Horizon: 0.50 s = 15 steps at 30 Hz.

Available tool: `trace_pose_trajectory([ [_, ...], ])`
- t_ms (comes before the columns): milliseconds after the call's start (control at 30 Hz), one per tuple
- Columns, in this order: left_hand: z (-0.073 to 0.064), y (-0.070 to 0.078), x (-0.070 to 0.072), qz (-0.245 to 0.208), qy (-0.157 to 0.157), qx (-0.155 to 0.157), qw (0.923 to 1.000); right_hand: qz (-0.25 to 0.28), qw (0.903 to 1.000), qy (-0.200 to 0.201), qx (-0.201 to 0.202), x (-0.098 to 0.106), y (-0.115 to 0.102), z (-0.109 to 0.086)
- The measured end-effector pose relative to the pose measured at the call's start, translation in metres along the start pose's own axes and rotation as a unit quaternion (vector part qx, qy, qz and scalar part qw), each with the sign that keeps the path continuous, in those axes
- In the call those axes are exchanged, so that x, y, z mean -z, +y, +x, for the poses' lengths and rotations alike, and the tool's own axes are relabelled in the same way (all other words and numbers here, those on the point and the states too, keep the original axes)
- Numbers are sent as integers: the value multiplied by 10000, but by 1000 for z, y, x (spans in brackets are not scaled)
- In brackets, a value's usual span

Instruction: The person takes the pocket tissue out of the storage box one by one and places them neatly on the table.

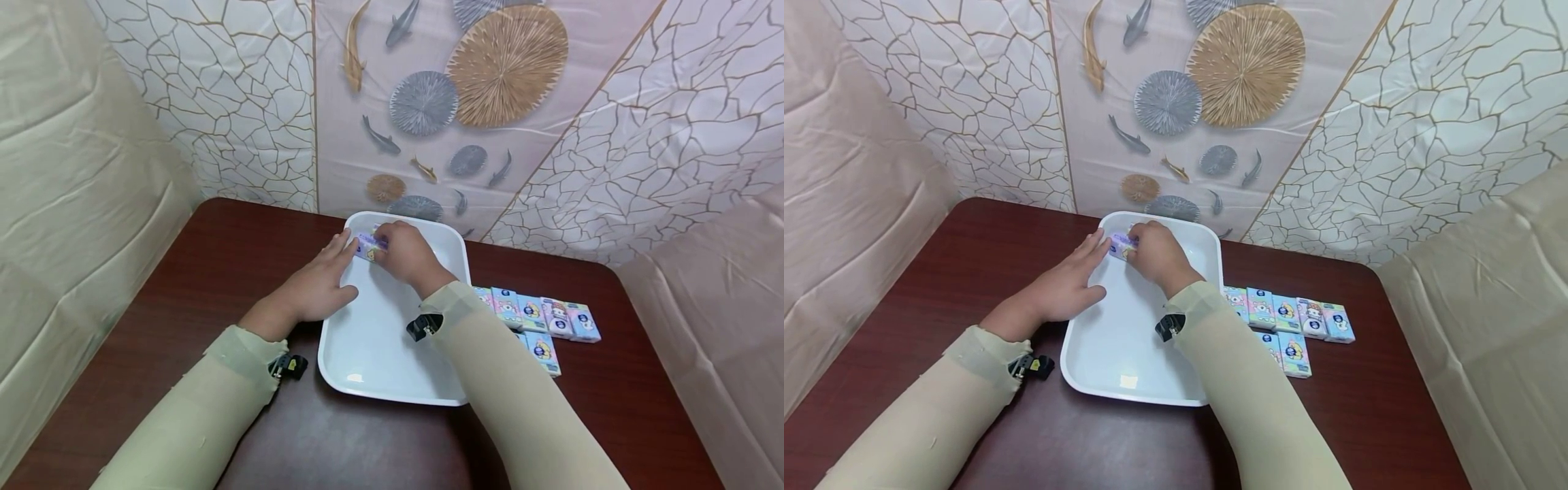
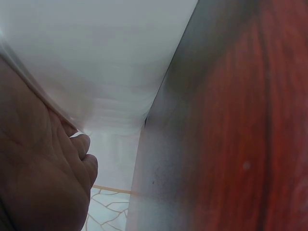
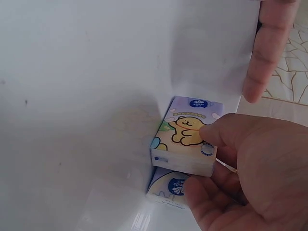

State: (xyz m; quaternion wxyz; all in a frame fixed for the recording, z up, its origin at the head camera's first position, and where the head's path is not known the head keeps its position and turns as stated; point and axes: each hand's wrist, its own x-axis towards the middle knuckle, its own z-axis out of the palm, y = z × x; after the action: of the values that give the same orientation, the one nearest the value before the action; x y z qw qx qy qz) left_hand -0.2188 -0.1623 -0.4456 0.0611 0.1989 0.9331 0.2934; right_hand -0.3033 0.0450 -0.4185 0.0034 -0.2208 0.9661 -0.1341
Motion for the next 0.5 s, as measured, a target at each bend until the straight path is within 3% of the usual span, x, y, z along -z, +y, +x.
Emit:
trace_pose_trajectory([
  [300, 0, 0, 0, 19, -40, -17, 10000, -53, 9999, 111, 43, 1, -3, -2],
  [500, 1, -2, -1, 32, 7, -79, 10000, -126, 9999, -22, 26, 2, -6, -3],
])
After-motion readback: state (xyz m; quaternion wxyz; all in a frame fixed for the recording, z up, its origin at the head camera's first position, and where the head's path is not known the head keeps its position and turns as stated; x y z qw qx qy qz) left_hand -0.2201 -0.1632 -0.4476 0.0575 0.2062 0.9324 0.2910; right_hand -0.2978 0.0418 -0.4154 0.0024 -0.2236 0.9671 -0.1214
